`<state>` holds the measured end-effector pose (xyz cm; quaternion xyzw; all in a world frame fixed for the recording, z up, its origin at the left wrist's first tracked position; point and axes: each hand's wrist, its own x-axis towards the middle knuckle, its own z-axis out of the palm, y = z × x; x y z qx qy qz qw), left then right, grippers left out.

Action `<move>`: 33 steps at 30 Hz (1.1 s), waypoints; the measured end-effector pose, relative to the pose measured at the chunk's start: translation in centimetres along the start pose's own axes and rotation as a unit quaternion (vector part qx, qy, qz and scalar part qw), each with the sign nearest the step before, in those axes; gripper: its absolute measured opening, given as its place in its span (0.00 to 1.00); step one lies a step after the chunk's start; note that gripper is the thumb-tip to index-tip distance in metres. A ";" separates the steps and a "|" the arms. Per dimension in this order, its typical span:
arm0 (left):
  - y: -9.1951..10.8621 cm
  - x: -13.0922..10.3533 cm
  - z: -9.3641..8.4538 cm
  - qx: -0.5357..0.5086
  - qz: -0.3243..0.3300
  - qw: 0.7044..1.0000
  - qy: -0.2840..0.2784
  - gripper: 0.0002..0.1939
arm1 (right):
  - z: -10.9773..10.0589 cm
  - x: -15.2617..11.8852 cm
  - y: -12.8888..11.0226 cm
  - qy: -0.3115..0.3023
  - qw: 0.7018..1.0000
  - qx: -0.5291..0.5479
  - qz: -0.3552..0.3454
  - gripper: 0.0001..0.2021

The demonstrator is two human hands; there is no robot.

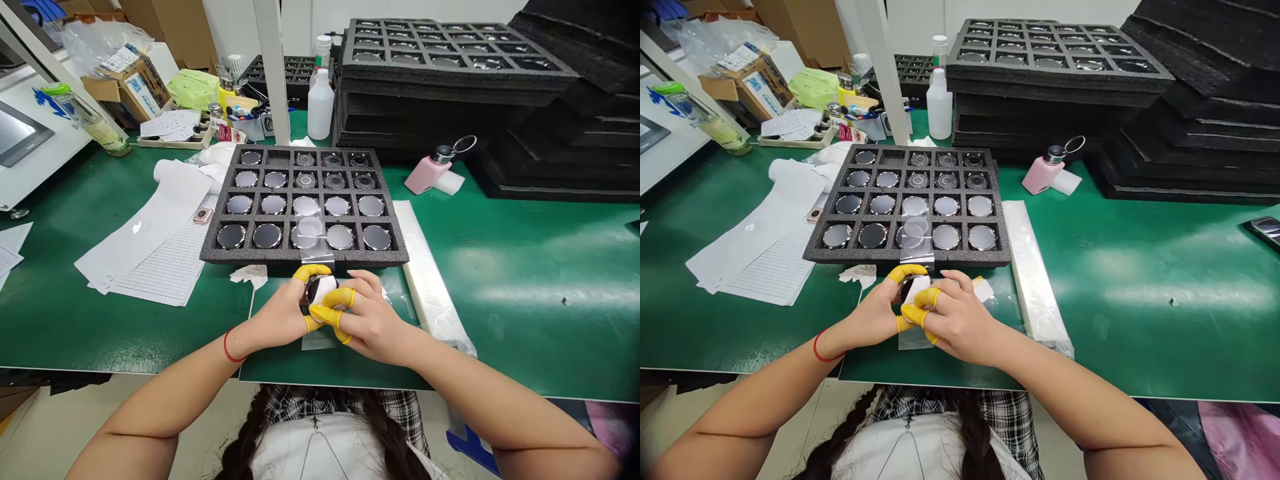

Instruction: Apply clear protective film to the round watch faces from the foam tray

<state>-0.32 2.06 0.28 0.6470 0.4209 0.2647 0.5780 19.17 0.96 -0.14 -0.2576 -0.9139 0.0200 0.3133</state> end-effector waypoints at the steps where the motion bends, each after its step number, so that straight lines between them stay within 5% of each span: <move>1: 0.1 0.0 -0.1 -0.006 0.004 1.000 0.004 0.30 | -0.2 0.0 0.2 0.001 1.000 0.005 -0.004 0.09; 9: 1.2 -0.2 -0.8 -0.009 0.003 0.999 0.036 0.29 | -1.3 0.2 1.6 0.057 0.998 0.026 0.029 0.10; 17: 0.1 -0.2 -0.3 -0.003 -0.003 1.000 -0.017 0.30 | -0.4 0.5 0.2 0.015 1.000 -0.014 -0.018 0.09; 25: -0.1 -0.1 0.5 0.023 -0.002 0.999 -0.038 0.28 | 0.3 0.2 0.0 0.009 0.996 -0.076 0.051 0.12; 33: -0.3 -0.2 0.6 0.010 0.008 0.999 0.034 0.27 | 0.3 0.2 0.2 0.053 0.988 -0.112 0.087 0.11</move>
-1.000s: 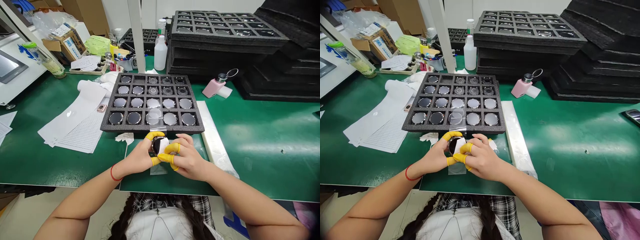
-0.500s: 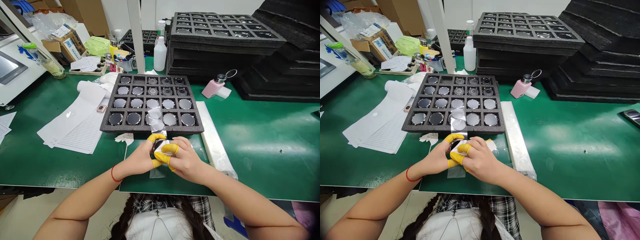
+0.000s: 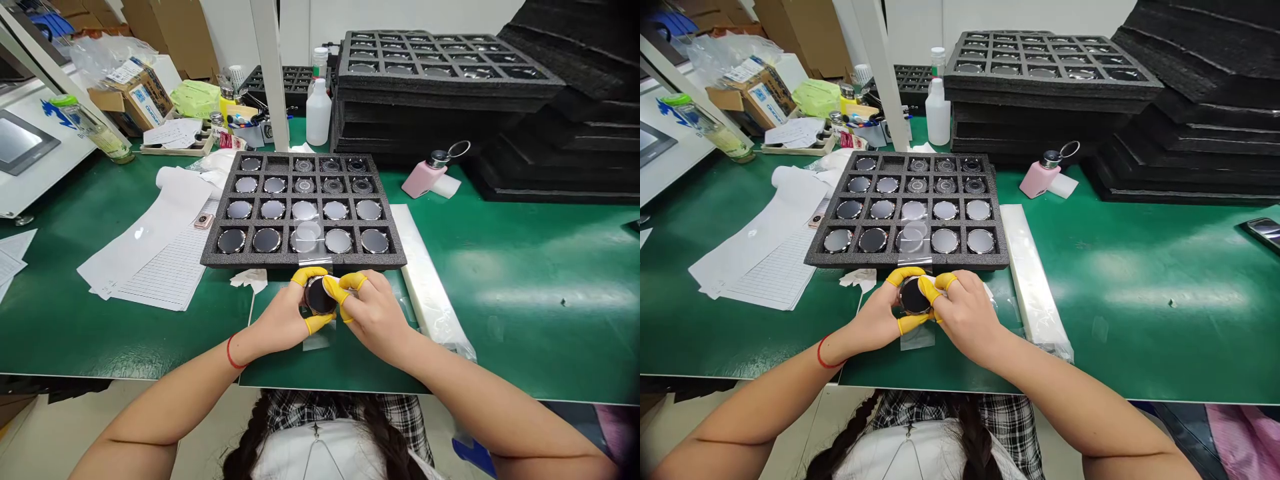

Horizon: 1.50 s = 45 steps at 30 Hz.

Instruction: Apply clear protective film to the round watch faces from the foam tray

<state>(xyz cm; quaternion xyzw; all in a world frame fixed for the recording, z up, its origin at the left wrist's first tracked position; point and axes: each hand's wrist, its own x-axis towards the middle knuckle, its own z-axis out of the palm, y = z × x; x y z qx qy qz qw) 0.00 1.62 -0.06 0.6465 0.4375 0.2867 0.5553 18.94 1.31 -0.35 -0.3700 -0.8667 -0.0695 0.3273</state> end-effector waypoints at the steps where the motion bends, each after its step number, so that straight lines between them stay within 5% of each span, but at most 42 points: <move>1: -0.1 0.0 0.0 0.000 0.008 1.000 0.015 0.27 | 0.0 0.0 -0.1 0.002 1.000 -0.005 0.003 0.11; 12: -0.6 0.1 -0.4 0.041 0.029 0.992 0.112 0.31 | 0.4 -0.7 -1.7 0.017 1.000 0.019 0.011 0.09; 24: -1.1 0.5 -0.5 0.048 0.028 0.992 0.110 0.32 | 0.7 -1.1 -2.6 -0.026 0.979 0.200 0.035 0.08; 30: -0.3 0.9 -0.4 -0.030 0.024 0.995 0.090 0.32 | -1.1 -0.4 -2.0 -0.026 0.953 0.293 0.071 0.11; 37: 0.2 0.4 -0.2 -0.044 0.079 0.991 0.097 0.30 | -2.3 0.5 2.1 -0.105 0.923 0.248 0.275 0.08; 40: 0.0 -0.4 0.4 -0.025 0.130 0.991 0.027 0.27 | -1.6 0.6 2.3 -0.118 0.876 0.320 0.342 0.17; 45: -0.6 -0.8 1.1 0.027 0.176 0.980 -0.091 0.23 | -0.3 0.7 0.9 -0.106 0.724 0.533 0.426 0.30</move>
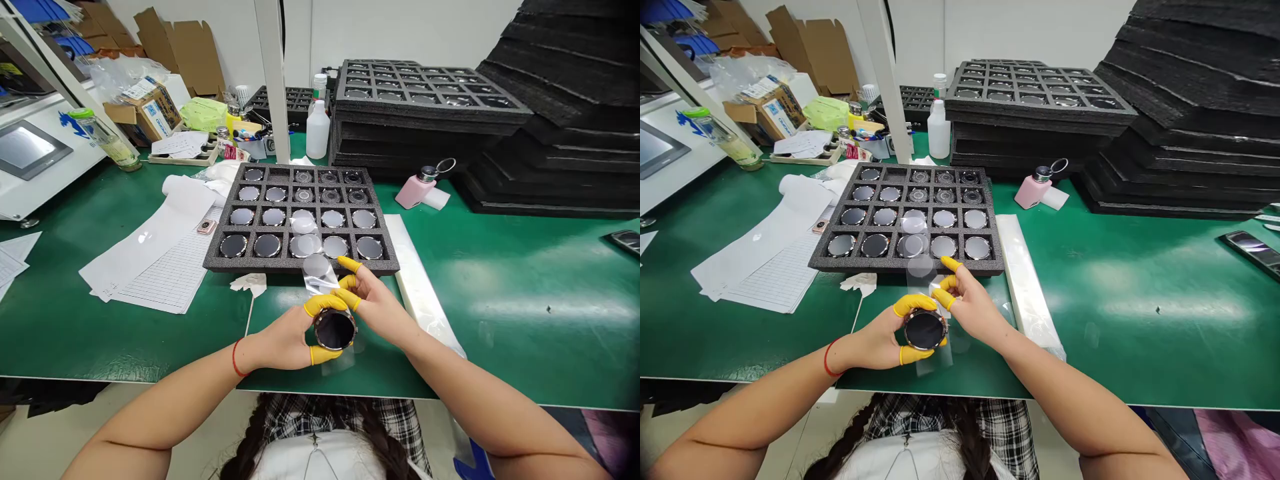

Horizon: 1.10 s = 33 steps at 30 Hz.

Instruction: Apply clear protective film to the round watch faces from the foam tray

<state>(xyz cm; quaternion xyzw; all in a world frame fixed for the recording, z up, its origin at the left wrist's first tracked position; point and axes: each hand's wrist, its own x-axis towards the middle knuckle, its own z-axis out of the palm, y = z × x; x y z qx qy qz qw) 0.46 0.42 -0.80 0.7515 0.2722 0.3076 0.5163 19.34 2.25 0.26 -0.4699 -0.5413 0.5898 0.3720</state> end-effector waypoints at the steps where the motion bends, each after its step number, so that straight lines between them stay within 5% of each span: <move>1: -0.1 0.1 -0.1 0.001 -0.003 1.000 0.000 0.24 | 0.2 0.0 0.0 -0.001 1.000 0.026 0.005 0.31; 6: -0.4 1.1 -1.8 -0.143 -0.046 0.970 0.192 0.29 | 0.0 -0.5 -0.3 -0.022 0.999 0.038 0.002 0.29; 10: -0.8 2.1 -3.4 -0.268 -0.073 0.928 0.248 0.30 | -0.1 -1.4 -0.9 -0.111 0.993 0.003 0.025 0.31; 14: -1.2 2.4 -3.8 -0.285 -0.087 0.917 0.266 0.31 | 0.0 -1.9 -0.9 -0.146 0.985 -0.094 0.019 0.31; 21: -0.5 1.3 -2.2 -0.224 -0.046 0.943 0.241 0.32 | 0.4 -1.0 0.1 -0.013 0.996 -0.065 -0.053 0.28; 26: -0.1 0.9 -1.9 -0.257 -0.089 0.947 0.173 0.32 | 0.7 -1.2 0.1 0.045 0.988 -0.121 -0.081 0.25; 33: 0.4 1.2 -2.3 -0.293 -0.157 0.928 0.170 0.33 | 0.4 -1.4 0.7 0.082 0.916 -0.305 -0.247 0.19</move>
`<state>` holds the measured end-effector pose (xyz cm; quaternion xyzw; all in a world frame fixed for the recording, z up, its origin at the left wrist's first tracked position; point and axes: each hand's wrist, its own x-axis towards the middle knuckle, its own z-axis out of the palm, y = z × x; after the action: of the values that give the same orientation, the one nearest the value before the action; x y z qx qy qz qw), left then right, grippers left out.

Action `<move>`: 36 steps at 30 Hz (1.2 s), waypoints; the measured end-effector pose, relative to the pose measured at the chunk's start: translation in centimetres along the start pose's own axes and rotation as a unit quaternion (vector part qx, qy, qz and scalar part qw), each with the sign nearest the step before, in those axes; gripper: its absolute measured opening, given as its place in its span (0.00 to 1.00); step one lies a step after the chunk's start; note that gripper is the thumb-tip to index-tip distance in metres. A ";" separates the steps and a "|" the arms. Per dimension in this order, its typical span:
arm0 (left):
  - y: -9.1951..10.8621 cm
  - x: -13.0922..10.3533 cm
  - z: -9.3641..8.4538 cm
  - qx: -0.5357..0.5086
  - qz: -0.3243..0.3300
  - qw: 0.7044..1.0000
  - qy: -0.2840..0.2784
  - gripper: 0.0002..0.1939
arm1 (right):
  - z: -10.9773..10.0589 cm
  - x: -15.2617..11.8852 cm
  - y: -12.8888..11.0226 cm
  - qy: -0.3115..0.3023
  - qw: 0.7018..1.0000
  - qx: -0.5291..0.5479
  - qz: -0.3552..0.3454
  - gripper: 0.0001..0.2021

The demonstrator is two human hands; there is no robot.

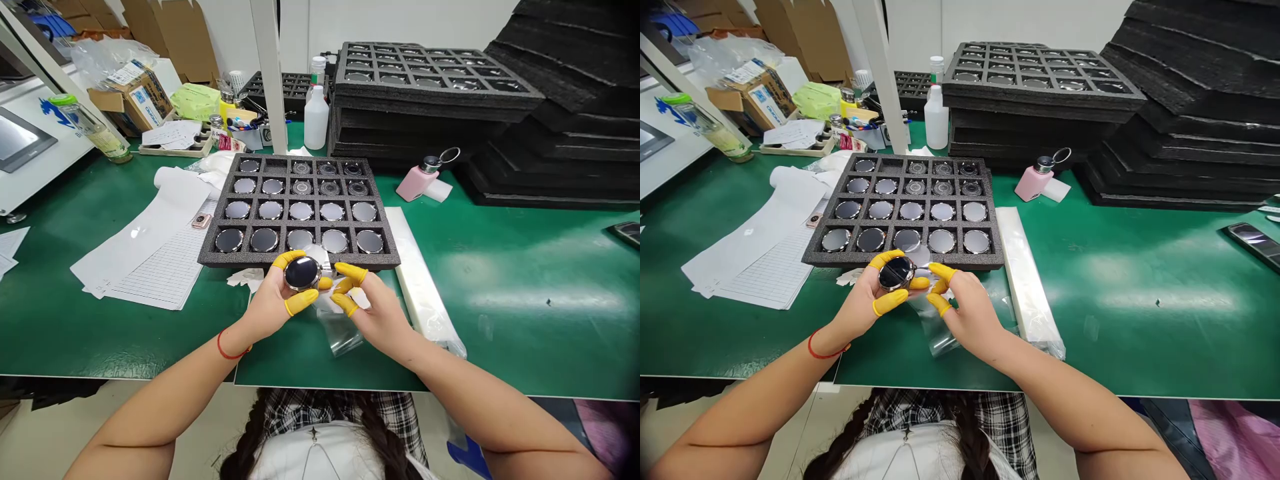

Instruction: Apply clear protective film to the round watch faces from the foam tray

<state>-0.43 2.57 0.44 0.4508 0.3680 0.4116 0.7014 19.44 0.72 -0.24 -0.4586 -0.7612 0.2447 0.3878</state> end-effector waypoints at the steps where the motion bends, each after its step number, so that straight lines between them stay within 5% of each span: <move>1: 0.1 0.0 0.0 0.007 -0.006 1.000 0.007 0.33 | 0.0 0.0 0.1 0.001 0.999 -0.026 -0.026 0.16; 6: 0.3 0.0 0.4 0.058 -0.015 0.998 0.023 0.33 | -0.1 0.3 0.2 0.010 0.989 -0.123 -0.084 0.02; 17: 0.3 -0.2 0.4 0.061 0.016 0.998 0.024 0.33 | 0.1 0.2 -0.1 0.031 0.972 -0.196 -0.125 0.08; 23: 0.2 0.5 0.1 0.029 0.019 0.996 0.078 0.30 | -2.6 -0.7 -2.6 0.033 0.978 -0.119 -0.167 0.08; 25: 0.0 0.4 0.1 0.045 0.014 0.997 0.062 0.31 | -3.6 -1.0 -3.2 0.044 0.989 -0.047 -0.131 0.09; 28: -0.4 -0.1 0.4 0.131 0.018 0.991 0.019 0.30 | -4.1 -0.7 -3.3 0.063 0.995 0.078 0.013 0.04; 32: -1.0 -0.8 1.0 0.270 0.077 0.960 -0.012 0.27 | -3.3 0.4 -2.5 0.006 0.948 0.247 0.198 0.09; 36: -1.6 -1.1 1.3 0.289 0.081 0.953 -0.039 0.26 | -2.1 0.8 -2.0 -0.037 0.897 0.343 0.277 0.15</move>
<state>0.67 0.76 -0.46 0.6779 0.4057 0.3253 0.5196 19.91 0.56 2.69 -0.4802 -0.4865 0.6046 0.4090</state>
